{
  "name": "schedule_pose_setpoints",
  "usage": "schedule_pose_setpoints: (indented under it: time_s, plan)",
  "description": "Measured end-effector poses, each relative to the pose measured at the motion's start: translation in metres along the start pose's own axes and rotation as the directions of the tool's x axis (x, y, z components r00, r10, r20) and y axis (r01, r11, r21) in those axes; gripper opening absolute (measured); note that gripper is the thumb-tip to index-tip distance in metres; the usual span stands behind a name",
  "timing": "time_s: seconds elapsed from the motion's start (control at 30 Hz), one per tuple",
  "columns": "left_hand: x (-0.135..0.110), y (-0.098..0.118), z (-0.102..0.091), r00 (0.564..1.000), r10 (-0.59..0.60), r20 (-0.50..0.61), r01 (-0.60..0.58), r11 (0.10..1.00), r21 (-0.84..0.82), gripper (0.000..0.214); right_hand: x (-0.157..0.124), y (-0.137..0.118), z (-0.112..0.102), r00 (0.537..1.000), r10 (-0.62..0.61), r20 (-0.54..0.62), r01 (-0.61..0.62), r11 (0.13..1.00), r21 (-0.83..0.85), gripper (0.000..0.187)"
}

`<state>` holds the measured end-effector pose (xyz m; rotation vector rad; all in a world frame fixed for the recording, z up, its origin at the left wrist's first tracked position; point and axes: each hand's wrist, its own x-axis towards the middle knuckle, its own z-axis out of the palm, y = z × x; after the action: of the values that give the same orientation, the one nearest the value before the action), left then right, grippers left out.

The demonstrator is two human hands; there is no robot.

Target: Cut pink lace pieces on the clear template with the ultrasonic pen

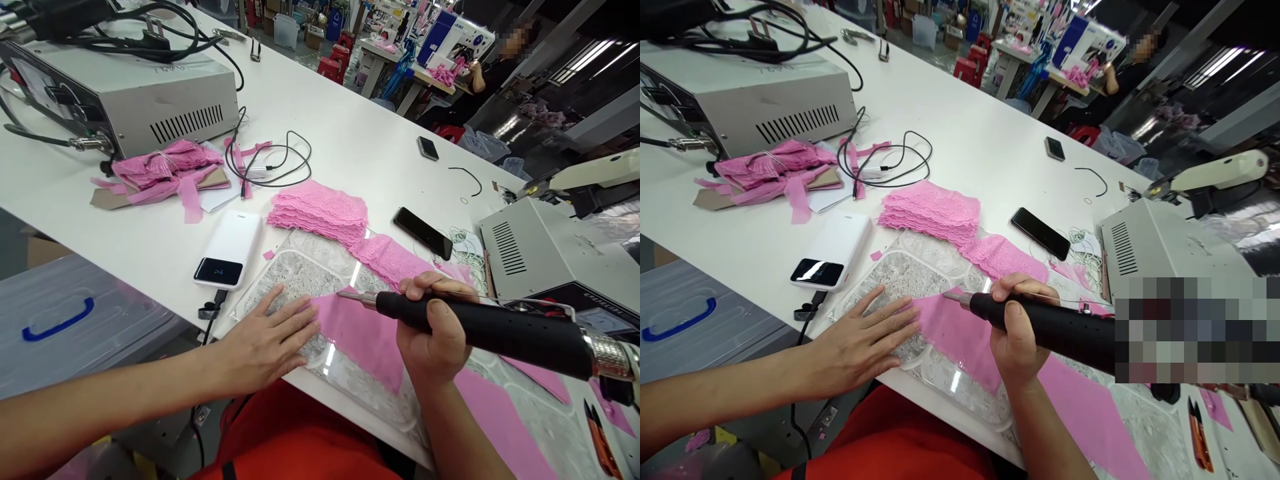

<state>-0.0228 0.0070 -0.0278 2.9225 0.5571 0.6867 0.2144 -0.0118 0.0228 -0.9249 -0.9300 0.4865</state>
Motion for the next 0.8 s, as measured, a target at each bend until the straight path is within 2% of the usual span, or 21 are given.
schedule_pose_setpoints:
  time_s: [0.23,0.47,0.8]
  plan:
    - [-0.001,-0.001,-0.003,0.997,0.018,0.079,-0.019,1.000,0.006,0.043,0.001,-0.001,0.000,1.000,0.015,0.001,-0.015,1.000,-0.024,0.009]
    - [-0.008,-0.001,-0.007,0.999,0.009,0.051,-0.011,0.999,0.037,0.042,-0.005,-0.005,0.009,0.998,0.058,0.038,-0.060,0.997,0.047,0.010]
    - [-0.013,0.000,-0.011,0.999,-0.002,0.049,0.001,1.000,0.028,0.040,-0.008,-0.002,0.013,0.996,0.053,0.068,-0.054,0.998,0.013,0.010]
